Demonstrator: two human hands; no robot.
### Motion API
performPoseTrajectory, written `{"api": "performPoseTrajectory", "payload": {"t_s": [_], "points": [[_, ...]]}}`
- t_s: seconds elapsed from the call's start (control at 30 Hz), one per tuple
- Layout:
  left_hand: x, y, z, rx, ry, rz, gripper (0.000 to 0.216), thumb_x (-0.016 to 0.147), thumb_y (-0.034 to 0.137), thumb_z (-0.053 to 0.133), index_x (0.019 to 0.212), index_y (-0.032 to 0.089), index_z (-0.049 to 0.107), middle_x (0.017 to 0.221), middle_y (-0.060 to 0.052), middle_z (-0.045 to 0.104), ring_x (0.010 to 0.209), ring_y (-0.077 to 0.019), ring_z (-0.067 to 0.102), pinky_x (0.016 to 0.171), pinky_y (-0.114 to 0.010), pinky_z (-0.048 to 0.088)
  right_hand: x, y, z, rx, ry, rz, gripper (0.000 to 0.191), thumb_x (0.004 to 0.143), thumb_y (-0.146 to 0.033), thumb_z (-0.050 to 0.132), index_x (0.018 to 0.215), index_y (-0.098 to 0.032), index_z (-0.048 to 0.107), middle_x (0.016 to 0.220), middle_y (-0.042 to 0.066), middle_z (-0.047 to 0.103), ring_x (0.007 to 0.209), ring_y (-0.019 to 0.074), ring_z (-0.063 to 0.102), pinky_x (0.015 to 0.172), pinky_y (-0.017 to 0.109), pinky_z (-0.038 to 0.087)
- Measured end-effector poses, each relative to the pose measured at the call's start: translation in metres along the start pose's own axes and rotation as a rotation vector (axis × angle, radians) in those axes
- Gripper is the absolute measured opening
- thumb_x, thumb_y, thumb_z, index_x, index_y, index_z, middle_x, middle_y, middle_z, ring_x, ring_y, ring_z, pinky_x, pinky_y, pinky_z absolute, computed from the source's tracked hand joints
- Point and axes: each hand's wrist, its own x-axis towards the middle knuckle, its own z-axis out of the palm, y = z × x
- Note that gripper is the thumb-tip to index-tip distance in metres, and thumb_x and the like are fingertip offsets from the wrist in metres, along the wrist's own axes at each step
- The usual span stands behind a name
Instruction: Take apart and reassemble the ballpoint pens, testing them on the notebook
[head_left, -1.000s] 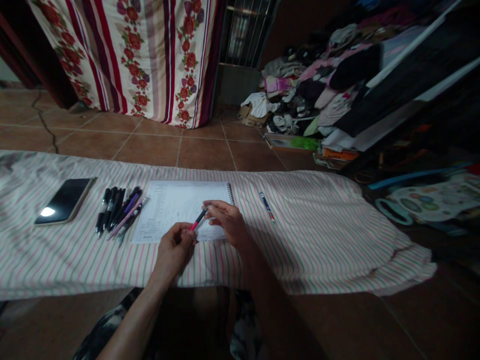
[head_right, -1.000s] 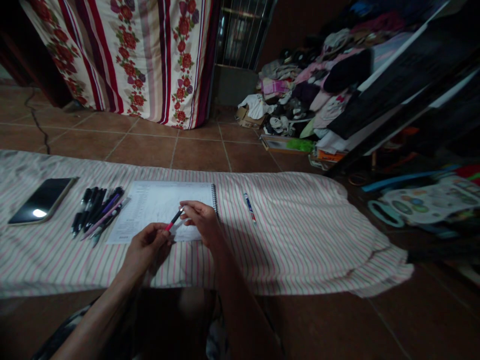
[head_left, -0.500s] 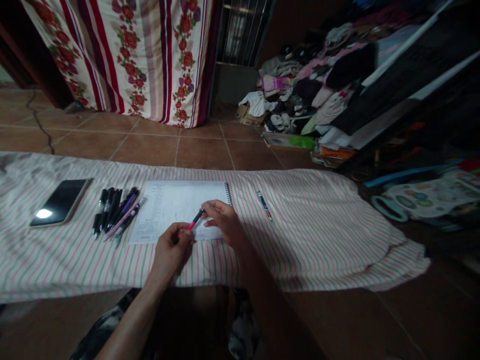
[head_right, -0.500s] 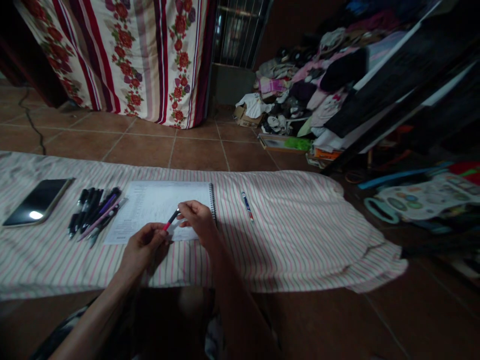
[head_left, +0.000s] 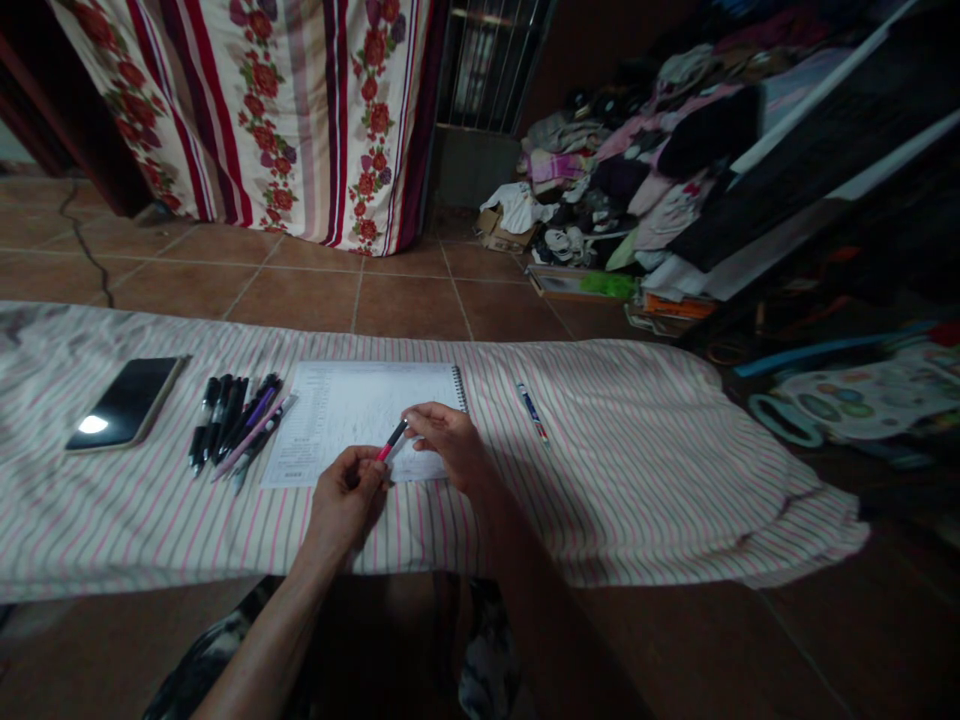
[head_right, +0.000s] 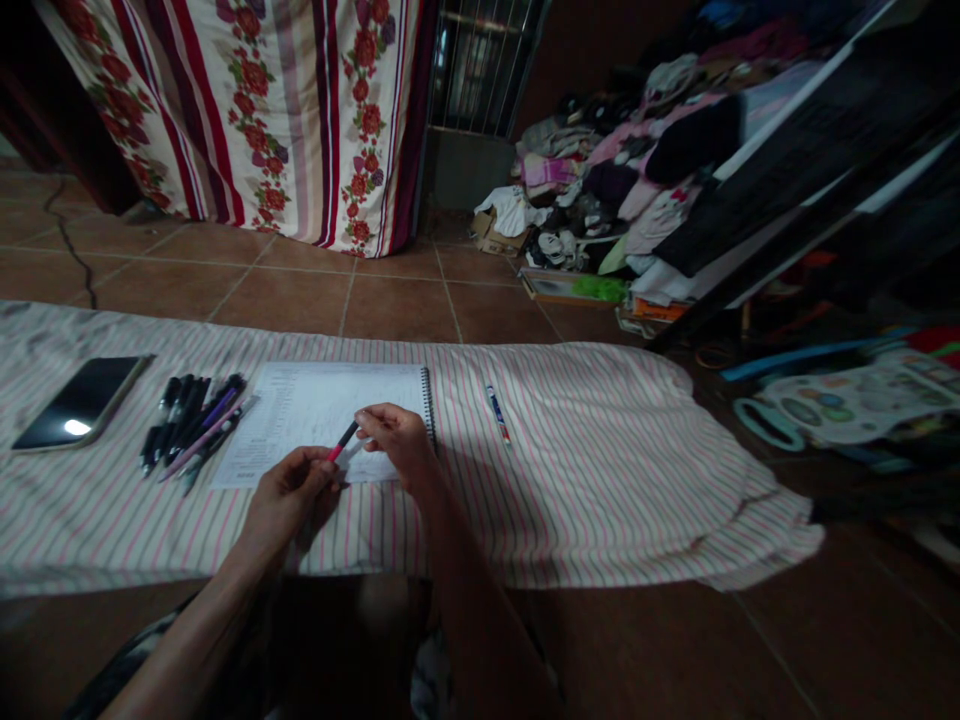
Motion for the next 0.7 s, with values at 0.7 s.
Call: {"api": "performPoseTrajectory", "payload": {"t_s": [0.7], "points": [[-0.0015,0.0013,0.001,-0.014,0.023,-0.023,0.029,0.064,0.037,0.072,0.081,0.016,0.061,0.06,0.001,0.062,0.051,-0.0084,0.053,0.049,-0.019,0.042,-0.002,-0.0007,0.0005,0.037,-0.007,0.034,0.027,0.06,-0.039,0.073,0.074,-0.016,0.065,0.07,0.0,0.062,0.067,0.0106,0.057,0.056,0.021,0.045]]}}
